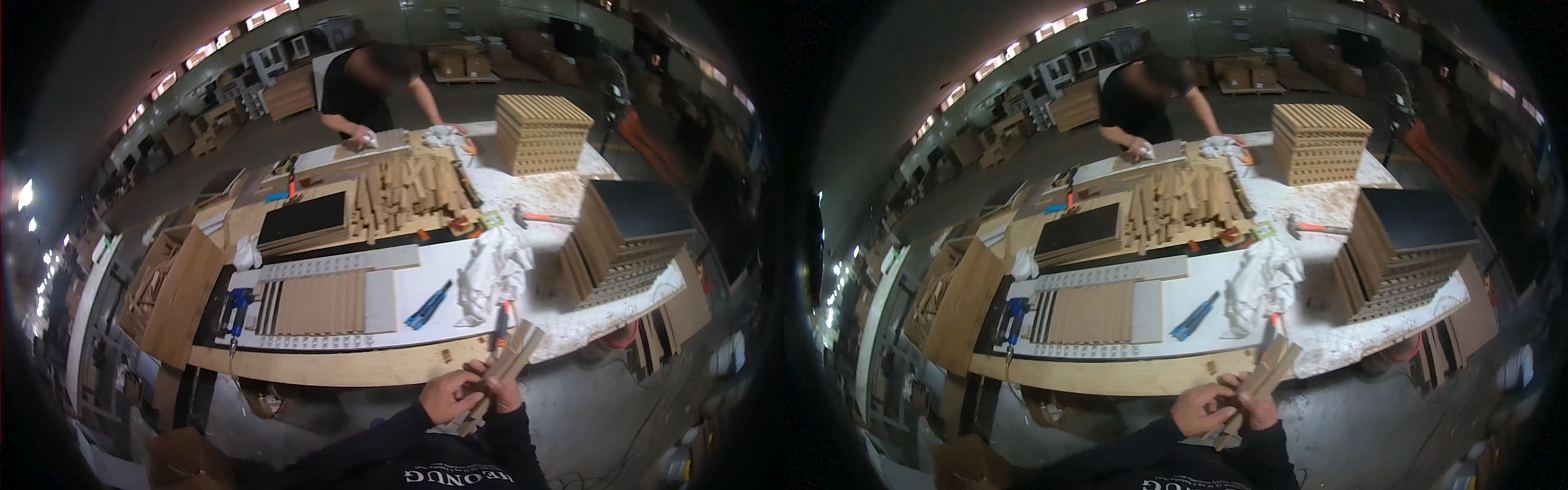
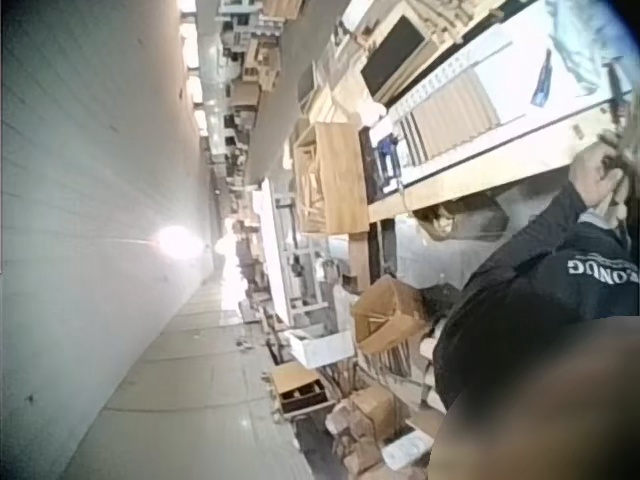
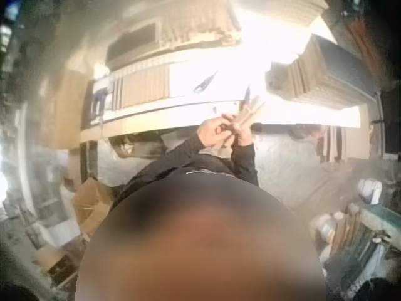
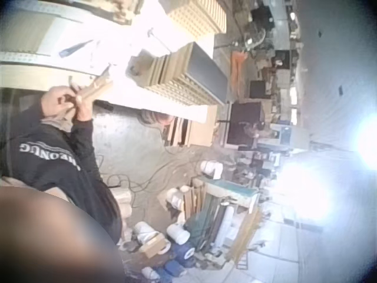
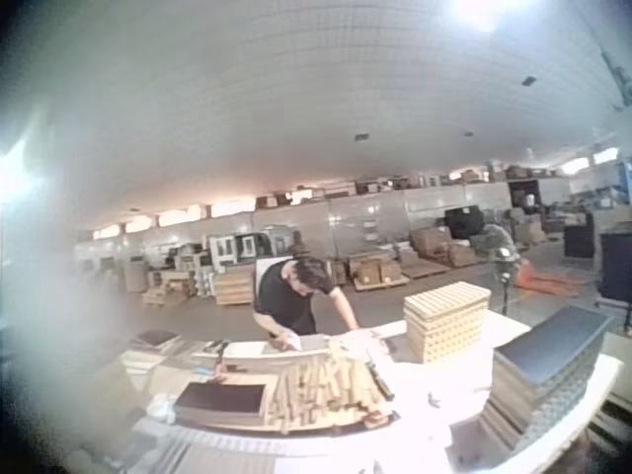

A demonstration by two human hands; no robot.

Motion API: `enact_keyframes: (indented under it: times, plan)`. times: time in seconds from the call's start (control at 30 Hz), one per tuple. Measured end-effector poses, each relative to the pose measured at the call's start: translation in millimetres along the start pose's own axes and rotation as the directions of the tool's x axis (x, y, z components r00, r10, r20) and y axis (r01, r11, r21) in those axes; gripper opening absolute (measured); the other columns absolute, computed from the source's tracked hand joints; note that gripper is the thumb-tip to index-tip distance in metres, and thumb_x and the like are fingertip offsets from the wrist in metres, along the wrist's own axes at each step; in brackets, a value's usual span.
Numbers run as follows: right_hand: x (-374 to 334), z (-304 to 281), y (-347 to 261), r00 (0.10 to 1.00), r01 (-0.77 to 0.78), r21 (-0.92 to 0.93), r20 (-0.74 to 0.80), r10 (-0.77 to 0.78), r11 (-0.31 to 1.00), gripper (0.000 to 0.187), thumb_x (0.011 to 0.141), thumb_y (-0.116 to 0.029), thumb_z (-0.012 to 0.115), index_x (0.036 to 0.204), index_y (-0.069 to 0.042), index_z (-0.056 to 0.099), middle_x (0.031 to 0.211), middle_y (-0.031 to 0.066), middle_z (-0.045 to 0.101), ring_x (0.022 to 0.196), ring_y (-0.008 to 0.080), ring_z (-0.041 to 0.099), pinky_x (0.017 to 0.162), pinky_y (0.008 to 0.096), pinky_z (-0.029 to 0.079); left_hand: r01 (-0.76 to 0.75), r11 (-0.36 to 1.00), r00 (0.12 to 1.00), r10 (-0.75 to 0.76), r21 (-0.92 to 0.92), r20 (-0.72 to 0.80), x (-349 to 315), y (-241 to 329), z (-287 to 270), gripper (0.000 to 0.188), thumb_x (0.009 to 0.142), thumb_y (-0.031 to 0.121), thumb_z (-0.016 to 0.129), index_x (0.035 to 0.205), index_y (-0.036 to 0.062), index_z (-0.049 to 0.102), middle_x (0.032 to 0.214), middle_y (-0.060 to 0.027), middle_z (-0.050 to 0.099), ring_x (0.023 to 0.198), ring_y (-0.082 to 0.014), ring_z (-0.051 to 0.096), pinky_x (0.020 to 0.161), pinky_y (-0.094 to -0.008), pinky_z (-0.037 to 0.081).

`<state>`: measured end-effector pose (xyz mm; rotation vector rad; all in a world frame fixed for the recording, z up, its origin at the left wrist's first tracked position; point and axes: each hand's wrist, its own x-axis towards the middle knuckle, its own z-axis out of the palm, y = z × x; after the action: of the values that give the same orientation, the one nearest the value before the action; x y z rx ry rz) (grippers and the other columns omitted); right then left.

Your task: Gathering and assembling wooden slats into a grid-like component for furniture and cleaning the finished assembly with a cloth.

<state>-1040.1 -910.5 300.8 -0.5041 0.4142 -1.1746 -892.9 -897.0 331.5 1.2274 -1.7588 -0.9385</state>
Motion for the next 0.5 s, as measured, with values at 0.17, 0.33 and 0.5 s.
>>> enact_keyframes:
  times: [0.17,0.33,0.5]
  plan:
    - [41.8,70.2,111.2,0.981,-0.188,-0.168,-0.068,0.179,0.968,0.042,0.083,-0.014,0.056,0.118,0.002,0.041,0.102,0.0151,0.056,0.081,0.0222,0.06,0.067,0.0337,0.05,0.127,0.987,0.863,-0.157,-0.095,-0.48,-73.7,-73.9,-122.9,0.022,0.07,0.012,0.067,0.089,0.0039,0.06,0.077,-0.0051,0.059,0.057,-0.0101,0.054,0.051,-0.0231,0.043]
    - [66.0,115.7,185.7,0.916,-0.4,-0.317,-0.168,0.364,0.86,0.041,0.082,-0.013,0.056,0.118,0.001,0.04,0.079,0.0085,0.055,0.06,0.016,0.055,0.054,0.0304,0.048,0.335,0.933,0.587,-0.313,-0.128,-0.747,-127.7,-144.2,-241.7,0.021,0.071,0.006,0.065,0.09,0.0023,0.061,0.069,-0.0048,0.06,0.058,-0.0085,0.055,0.052,-0.0228,0.044]
    - [89.7,138.2,208.9,0.899,-0.437,-0.405,-0.187,0.395,0.803,0.038,0.081,-0.008,0.055,0.116,0.002,0.042,0.073,0.008,0.053,0.055,0.016,0.052,0.051,0.0293,0.046,0.613,0.769,0.528,-0.23,0.18,-0.817,-129.5,-245.5,-332.5,0.015,0.07,0.02,0.065,0.08,0.0099,0.063,0.074,-0.01,0.061,0.07,-0.0266,0.059,0.062,-0.0362,0.046]
